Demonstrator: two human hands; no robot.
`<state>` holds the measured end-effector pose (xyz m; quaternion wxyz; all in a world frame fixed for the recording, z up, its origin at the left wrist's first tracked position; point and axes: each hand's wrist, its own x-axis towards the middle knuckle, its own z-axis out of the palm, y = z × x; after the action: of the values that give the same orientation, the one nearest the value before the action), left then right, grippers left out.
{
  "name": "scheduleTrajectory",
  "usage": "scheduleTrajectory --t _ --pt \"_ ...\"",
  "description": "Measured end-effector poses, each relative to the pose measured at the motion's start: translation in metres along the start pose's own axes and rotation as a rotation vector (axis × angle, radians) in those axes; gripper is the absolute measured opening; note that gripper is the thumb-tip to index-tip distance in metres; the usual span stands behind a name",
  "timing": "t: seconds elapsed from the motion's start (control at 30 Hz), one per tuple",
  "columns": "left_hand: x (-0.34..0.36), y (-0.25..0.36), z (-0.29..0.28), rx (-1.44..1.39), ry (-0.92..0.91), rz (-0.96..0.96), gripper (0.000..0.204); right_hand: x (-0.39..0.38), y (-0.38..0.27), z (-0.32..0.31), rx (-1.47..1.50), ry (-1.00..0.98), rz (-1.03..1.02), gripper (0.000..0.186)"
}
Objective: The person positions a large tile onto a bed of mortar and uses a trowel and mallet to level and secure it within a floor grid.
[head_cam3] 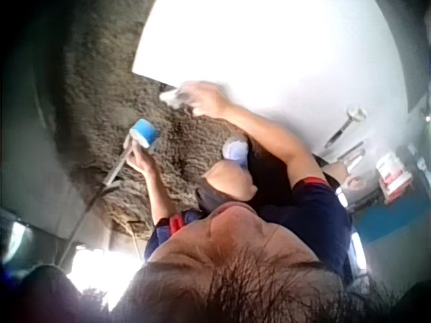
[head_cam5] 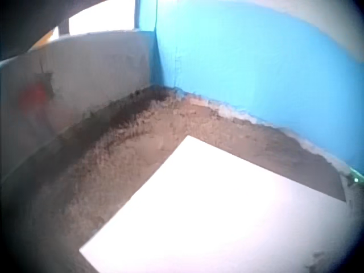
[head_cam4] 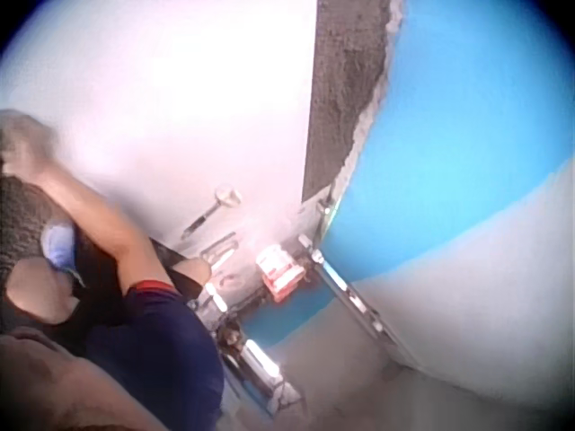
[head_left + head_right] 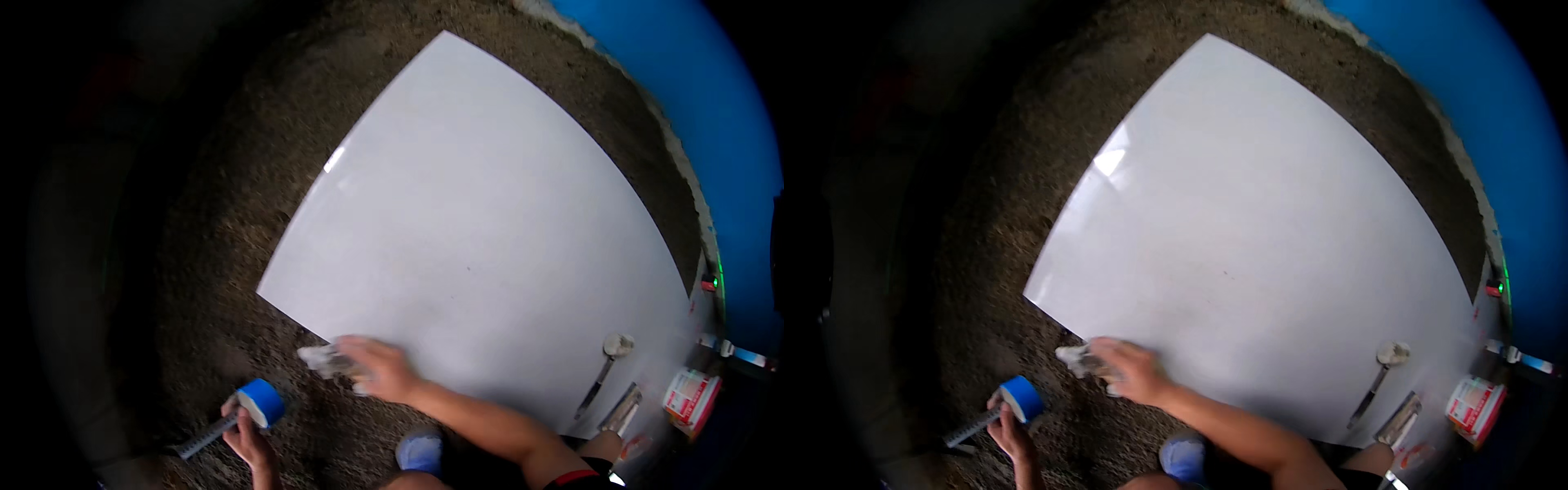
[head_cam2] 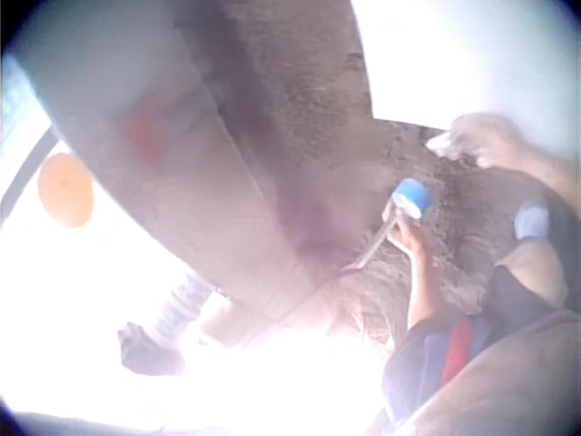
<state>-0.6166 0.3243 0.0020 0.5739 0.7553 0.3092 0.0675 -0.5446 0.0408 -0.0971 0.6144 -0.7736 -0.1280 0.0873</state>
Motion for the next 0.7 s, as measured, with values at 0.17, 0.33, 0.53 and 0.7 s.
scheduleTrajectory --t 0.17,0.33,0.53,0.7 --pt "-0.009 0.000 0.001 0.116 0.020 -0.061 0.043 -0.044 0.034 -0.242 -0.640 0.715 0.576 0.025" --pt "0.018 -0.007 0.016 0.001 -0.113 -0.001 0.039 -0.013 0.128 -0.361 -1.136 0.726 0.494 0.059" --pt "0.091 0.024 0.113 0.080 -0.111 0.222 0.041 0.039 0.060 -0.061 -0.744 0.015 0.079 0.039" --pt "0.138 0.038 0.198 0.114 -0.338 0.470 0.037 -0.108 -0.024 0.028 0.096 -0.120 0.119 0.050"
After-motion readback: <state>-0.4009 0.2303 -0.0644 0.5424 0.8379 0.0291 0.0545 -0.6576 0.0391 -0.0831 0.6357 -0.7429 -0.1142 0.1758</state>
